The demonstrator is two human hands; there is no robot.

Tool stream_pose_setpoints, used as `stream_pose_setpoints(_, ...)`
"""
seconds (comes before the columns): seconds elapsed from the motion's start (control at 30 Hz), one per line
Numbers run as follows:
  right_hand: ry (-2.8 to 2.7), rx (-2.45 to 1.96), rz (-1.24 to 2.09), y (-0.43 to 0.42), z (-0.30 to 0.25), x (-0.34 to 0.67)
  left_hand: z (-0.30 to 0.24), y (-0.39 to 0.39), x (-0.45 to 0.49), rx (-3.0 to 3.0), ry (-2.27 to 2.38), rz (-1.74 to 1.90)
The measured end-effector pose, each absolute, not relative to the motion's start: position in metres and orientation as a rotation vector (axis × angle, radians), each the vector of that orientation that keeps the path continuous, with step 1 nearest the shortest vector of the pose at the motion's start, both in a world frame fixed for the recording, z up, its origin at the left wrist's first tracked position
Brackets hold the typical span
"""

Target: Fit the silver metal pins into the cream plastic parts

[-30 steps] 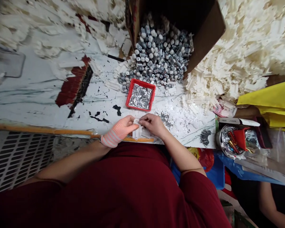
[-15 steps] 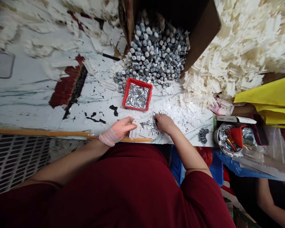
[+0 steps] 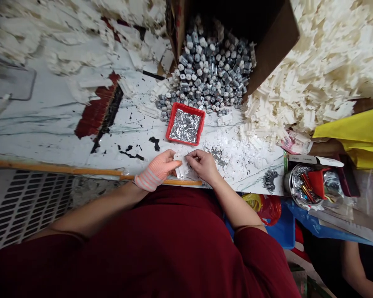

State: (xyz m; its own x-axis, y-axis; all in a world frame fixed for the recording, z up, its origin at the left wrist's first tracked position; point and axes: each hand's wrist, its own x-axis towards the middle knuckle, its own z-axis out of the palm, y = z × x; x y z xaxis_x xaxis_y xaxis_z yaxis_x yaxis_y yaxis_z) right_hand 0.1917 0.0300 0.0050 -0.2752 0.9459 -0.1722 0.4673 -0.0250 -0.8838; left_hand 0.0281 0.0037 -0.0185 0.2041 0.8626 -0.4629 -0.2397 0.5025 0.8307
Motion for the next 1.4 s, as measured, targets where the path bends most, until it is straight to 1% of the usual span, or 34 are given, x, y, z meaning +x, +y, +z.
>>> stream_pose_setpoints(0.13, -1.954, -1.54, 0.999, 0.025, 0.004, 0.188, -0.017, 0.0, 0.025, 0.689, 1.081, 0.821)
stream_pose_setpoints(0.2, -1.996, -1.555, 0.982, 0.022, 0.003, 0.19, -0.016, -0.002, 0.025, 0.676, 1.062, 0.786)
stream_pose_setpoints(0.33, -1.905, -1.589, 1.204, 0.011, 0.002, 0.19, -0.014, -0.007, 0.021, 0.76, 1.038, 0.772)
stream_pose_setpoints(0.47, -1.958, -1.572, 1.12, 0.0, -0.002, 0.189, -0.012, -0.012, 0.015, 1.0, 1.184, 0.712)
stream_pose_setpoints(0.57, -1.917, -1.497, 1.406, 0.007, -0.008, 0.195, -0.009, -0.012, 0.01, 0.946, 1.128, 0.662)
stream_pose_setpoints(0.6, -1.909, -1.494, 1.45, 0.012, -0.012, 0.198, -0.008, -0.011, 0.009, 0.915, 1.108, 0.653)
stream_pose_setpoints(0.63, -1.931, -1.517, 1.403, 0.019, -0.015, 0.2, -0.008, -0.01, 0.008, 0.903, 1.111, 0.652)
stream_pose_setpoints(0.67, -1.979, -1.563, 1.268, 0.026, -0.019, 0.201, -0.008, -0.009, 0.007, 0.909, 1.134, 0.66)
stream_pose_setpoints(0.77, -2.161, -1.696, 0.744, 0.043, -0.032, 0.198, -0.011, -0.006, 0.007, 0.921, 1.209, 0.705)
stream_pose_setpoints(0.8, -2.222, -1.71, 0.651, 0.046, -0.036, 0.196, -0.011, -0.005, 0.008, 0.914, 1.216, 0.712)
stream_pose_setpoints(0.87, -2.282, -1.721, 0.593, 0.048, -0.039, 0.192, -0.011, -0.004, 0.009, 0.908, 1.225, 0.707)
stream_pose_setpoints(0.93, -2.205, -1.725, 0.678, 0.046, -0.037, 0.191, -0.009, -0.003, 0.01, 0.912, 1.255, 0.691)
stream_pose_setpoints(1.07, -1.878, -1.571, 1.184, 0.035, -0.018, 0.193, -0.008, 0.0, 0.015, 0.905, 1.322, 0.704)
stream_pose_setpoints(1.13, -1.842, -1.493, 1.303, 0.028, -0.008, 0.192, -0.009, 0.0, 0.017, 0.909, 1.332, 0.714)
stream_pose_setpoints(1.27, -1.877, -1.513, 1.255, 0.021, 0.002, 0.188, -0.011, 0.0, 0.019, 0.916, 1.323, 0.715)
stream_pose_setpoints(1.4, -1.878, -1.508, 1.19, 0.018, 0.0, 0.186, -0.013, -0.001, 0.019, 0.913, 1.288, 0.725)
